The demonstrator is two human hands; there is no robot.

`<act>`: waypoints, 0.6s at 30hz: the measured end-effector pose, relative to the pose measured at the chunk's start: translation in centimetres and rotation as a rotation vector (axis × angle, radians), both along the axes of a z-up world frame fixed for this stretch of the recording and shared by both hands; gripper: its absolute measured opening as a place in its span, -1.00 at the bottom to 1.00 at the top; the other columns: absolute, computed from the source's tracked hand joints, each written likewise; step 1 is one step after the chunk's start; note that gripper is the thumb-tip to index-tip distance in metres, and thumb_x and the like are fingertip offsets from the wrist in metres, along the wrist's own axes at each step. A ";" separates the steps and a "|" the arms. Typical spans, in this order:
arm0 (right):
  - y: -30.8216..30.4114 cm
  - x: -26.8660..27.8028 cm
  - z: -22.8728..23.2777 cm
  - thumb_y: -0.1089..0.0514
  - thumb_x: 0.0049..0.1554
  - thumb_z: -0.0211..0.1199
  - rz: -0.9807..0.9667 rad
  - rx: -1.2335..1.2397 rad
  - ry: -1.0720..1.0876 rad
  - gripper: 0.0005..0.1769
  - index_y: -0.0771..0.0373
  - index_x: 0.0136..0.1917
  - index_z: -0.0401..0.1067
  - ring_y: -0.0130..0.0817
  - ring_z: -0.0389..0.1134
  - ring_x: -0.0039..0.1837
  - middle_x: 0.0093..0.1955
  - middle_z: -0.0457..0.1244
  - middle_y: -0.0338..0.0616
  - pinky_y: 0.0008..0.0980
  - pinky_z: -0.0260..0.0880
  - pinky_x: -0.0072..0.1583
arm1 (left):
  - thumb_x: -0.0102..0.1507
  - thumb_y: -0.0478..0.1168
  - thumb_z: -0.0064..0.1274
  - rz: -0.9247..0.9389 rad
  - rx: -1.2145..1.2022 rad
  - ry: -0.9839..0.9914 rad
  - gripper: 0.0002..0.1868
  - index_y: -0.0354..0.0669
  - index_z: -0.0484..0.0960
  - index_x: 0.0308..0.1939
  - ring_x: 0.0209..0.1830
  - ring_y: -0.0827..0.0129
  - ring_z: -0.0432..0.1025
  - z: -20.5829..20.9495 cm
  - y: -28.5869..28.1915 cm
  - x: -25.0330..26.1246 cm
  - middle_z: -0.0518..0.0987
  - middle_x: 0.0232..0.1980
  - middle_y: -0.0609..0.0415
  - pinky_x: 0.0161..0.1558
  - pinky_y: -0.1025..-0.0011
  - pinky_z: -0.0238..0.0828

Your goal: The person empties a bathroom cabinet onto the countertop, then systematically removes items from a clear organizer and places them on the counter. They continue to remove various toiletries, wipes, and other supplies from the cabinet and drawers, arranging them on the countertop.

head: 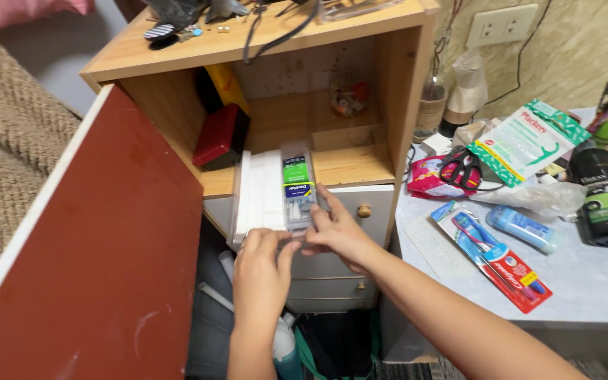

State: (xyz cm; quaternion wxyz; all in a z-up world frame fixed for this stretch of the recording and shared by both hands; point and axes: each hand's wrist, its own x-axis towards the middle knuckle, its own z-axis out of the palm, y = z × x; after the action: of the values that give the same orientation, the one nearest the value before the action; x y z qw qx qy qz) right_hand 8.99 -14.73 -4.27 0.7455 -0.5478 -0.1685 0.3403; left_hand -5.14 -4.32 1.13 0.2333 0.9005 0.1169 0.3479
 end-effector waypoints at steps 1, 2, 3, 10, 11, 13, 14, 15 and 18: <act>-0.6 -0.5 -0.1 0.21 0.20 0.12 -0.003 0.004 0.008 -0.07 -0.04 0.68 -0.28 -0.48 0.31 -0.19 -0.14 0.20 -0.21 -0.25 0.59 -0.10 | 0.16 -0.20 0.26 0.010 -0.092 -0.043 -0.81 -0.18 0.70 -0.20 -0.15 0.09 0.51 -0.2 -0.4 -0.5 0.58 -0.15 -0.01 -0.16 0.23 0.44; -1.2 -1.0 0.0 0.15 0.24 0.08 -0.007 0.009 0.015 -0.13 -0.01 0.69 -0.27 -0.48 0.29 -0.23 -0.19 0.19 -0.20 -0.25 0.58 -0.13 | 0.14 -0.18 0.28 0.020 -0.185 -0.085 -0.79 -0.17 0.71 -0.20 -0.17 0.17 0.53 -0.6 -0.8 -1.0 0.58 -0.13 0.02 -0.20 0.30 0.47; -1.8 -1.4 0.1 0.08 0.29 0.03 -0.010 0.016 0.021 -0.18 0.01 0.69 -0.25 -0.48 0.27 -0.26 -0.25 0.18 -0.19 -0.26 0.57 -0.16 | 0.13 -0.17 0.29 0.030 -0.275 -0.129 -0.78 -0.16 0.73 -0.19 -0.19 0.24 0.54 -1.0 -1.0 -1.4 0.59 -0.12 0.04 -0.25 0.36 0.49; -8.9 -3.9 1.7 0.10 0.28 -0.03 0.068 -0.019 0.058 -0.21 -0.03 0.68 -0.27 -0.41 0.43 -0.18 -0.13 0.30 -0.09 -0.30 0.52 -0.18 | 0.42 -0.16 0.08 0.190 -0.650 -0.356 -0.52 -0.20 0.37 0.39 0.18 0.34 0.45 -5.0 -1.6 -1.9 0.38 0.30 -0.05 0.05 0.41 0.49; -10.5 -4.1 1.8 0.10 0.28 -0.04 0.076 -0.016 0.079 -0.21 -0.04 0.67 -0.29 -0.41 0.43 -0.18 -0.10 0.31 -0.10 -0.30 0.53 -0.17 | 0.44 -0.13 0.04 0.088 -0.849 -0.364 -0.43 -0.17 0.26 0.48 0.25 0.40 0.43 -5.4 -2.5 -1.8 0.38 0.36 0.00 0.13 0.44 0.46; -14.2 -4.2 1.5 0.10 0.29 -0.04 0.077 -0.009 0.089 -0.21 -0.05 0.68 -0.29 -0.42 0.41 -0.19 -0.06 0.31 -0.10 -0.29 0.54 -0.16 | 0.43 -0.10 -0.01 -0.124 -1.183 -0.315 -0.31 -0.09 0.12 0.60 0.21 0.40 0.45 -5.8 -5.7 -1.6 0.42 0.38 0.00 0.06 0.42 0.46; -16.5 -4.0 1.2 0.10 0.29 -0.03 0.072 -0.004 0.079 -0.21 -0.05 0.68 -0.27 -0.42 0.38 -0.21 -0.06 0.30 -0.10 -0.29 0.54 -0.16 | 0.38 -0.10 -0.02 -0.235 -1.314 -0.260 -0.27 -0.05 0.10 0.61 0.11 0.33 0.49 -5.8 -7.7 -1.8 0.46 0.33 -0.05 -0.09 0.37 0.50; -18.8 -3.7 1.1 0.09 0.30 -0.02 0.061 0.002 0.068 -0.21 -0.04 0.69 -0.26 -0.42 0.35 -0.23 -0.06 0.29 -0.09 -0.28 0.53 -0.16 | 0.34 -0.10 -0.03 -0.355 -1.439 -0.200 -0.22 -0.01 0.08 0.63 0.00 0.27 0.53 -5.6 -9.7 -1.7 0.51 0.27 -0.10 -0.24 0.31 0.54; -27.2 -2.4 0.7 0.15 0.25 0.04 0.039 0.005 0.039 -0.17 -0.05 0.68 -0.21 -0.46 0.32 -0.28 -0.09 0.26 -0.28 -0.24 0.53 -0.14 | 0.24 -0.13 -0.04 -0.258 -1.428 -0.003 -0.21 0.11 0.10 0.57 -0.07 0.22 0.55 -4.9 -17.4 0.0 0.54 0.22 -0.09 -0.28 0.26 0.59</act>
State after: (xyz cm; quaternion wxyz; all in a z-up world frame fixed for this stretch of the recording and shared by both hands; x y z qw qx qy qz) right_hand 6.56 -41.96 -3.60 0.7431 -0.5359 -0.1656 0.3650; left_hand -5.17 -21.71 -3.78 0.8037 0.5347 0.2081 0.1577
